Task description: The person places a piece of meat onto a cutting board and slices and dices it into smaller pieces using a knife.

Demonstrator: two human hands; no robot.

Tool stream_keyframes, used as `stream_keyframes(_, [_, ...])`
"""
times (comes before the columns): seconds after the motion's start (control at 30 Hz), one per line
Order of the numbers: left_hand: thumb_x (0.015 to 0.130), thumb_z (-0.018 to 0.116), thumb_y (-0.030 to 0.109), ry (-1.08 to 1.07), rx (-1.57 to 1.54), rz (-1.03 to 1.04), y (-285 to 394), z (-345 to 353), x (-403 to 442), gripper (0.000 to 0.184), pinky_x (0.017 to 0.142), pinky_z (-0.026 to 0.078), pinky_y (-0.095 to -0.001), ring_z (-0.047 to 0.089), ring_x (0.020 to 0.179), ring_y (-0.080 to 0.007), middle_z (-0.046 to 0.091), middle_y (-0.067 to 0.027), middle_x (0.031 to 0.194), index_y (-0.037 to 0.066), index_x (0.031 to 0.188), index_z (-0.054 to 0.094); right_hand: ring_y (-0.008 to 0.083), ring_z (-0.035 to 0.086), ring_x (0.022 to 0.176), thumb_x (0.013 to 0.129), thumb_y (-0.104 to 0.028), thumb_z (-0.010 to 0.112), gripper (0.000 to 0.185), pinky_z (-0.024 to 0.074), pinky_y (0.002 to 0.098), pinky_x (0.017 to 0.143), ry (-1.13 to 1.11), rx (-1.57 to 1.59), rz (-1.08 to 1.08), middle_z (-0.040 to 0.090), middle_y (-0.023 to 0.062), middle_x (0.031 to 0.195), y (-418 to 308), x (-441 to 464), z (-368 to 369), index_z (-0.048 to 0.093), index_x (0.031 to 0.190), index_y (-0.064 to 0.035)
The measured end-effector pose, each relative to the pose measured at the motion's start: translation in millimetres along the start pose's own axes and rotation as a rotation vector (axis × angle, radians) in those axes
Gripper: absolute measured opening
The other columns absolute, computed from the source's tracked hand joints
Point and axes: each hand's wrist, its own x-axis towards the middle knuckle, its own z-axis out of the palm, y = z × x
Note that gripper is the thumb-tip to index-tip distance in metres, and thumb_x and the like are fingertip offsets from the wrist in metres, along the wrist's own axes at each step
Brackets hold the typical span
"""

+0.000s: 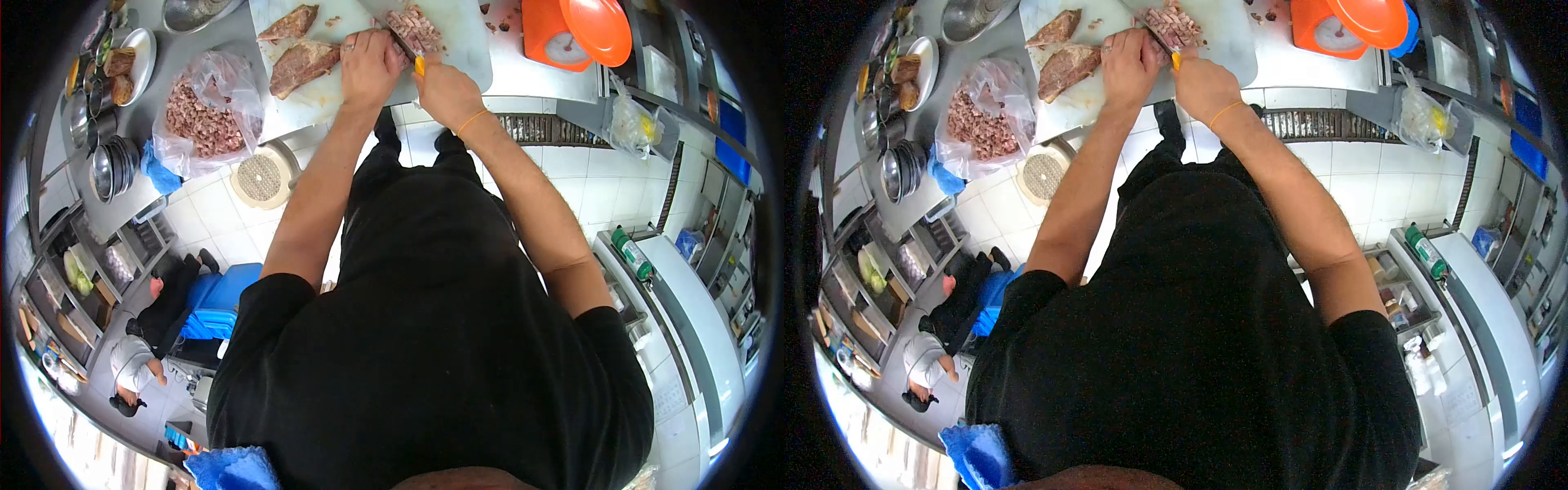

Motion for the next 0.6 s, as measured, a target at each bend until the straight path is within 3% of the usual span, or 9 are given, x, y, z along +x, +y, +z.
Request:
stream_keyframes(0.33, [0.093, 0.063, 0.010, -0.001, 0.065, -0.011, -2.4, -9.8, -7.4, 0.021, 0.094, 0.048, -0.0506, 0.061, 0.106, -0.0394, 0.068, -0.0166, 0.111, 0.004, 0.112, 0.066, 0.0437, 0.074, 0.078, 0.105, -0.026, 0.057, 0.033, 0.0576, 0.0551, 0.070, -0.141, -0.114, 0.096, 0.073, 0.0250, 0.082, -9.1, -85.5, -56.1, 0.053, 0.115, 0.0045])
stream_keyframes(0.6, [0.087, 0.066, 0.007, -0.092, 0.119, -0.004, 3.7, -15.9, -2.3, 0.026, 0.095, 0.047, -0.0521, 0.060, 0.106, -0.0390, 0.068, -0.0156, 0.112, 0.006, 0.113, 0.066, 0.0441, 0.074, 0.079, 0.105, -0.024, 0.056, 0.031, 0.0577, 0.0558, 0.070, -0.162, -0.077, 0.118, 0.073, 0.0261, 0.083, -7.9, -88.2, -36.5, 0.052, 0.115, 0.0051])
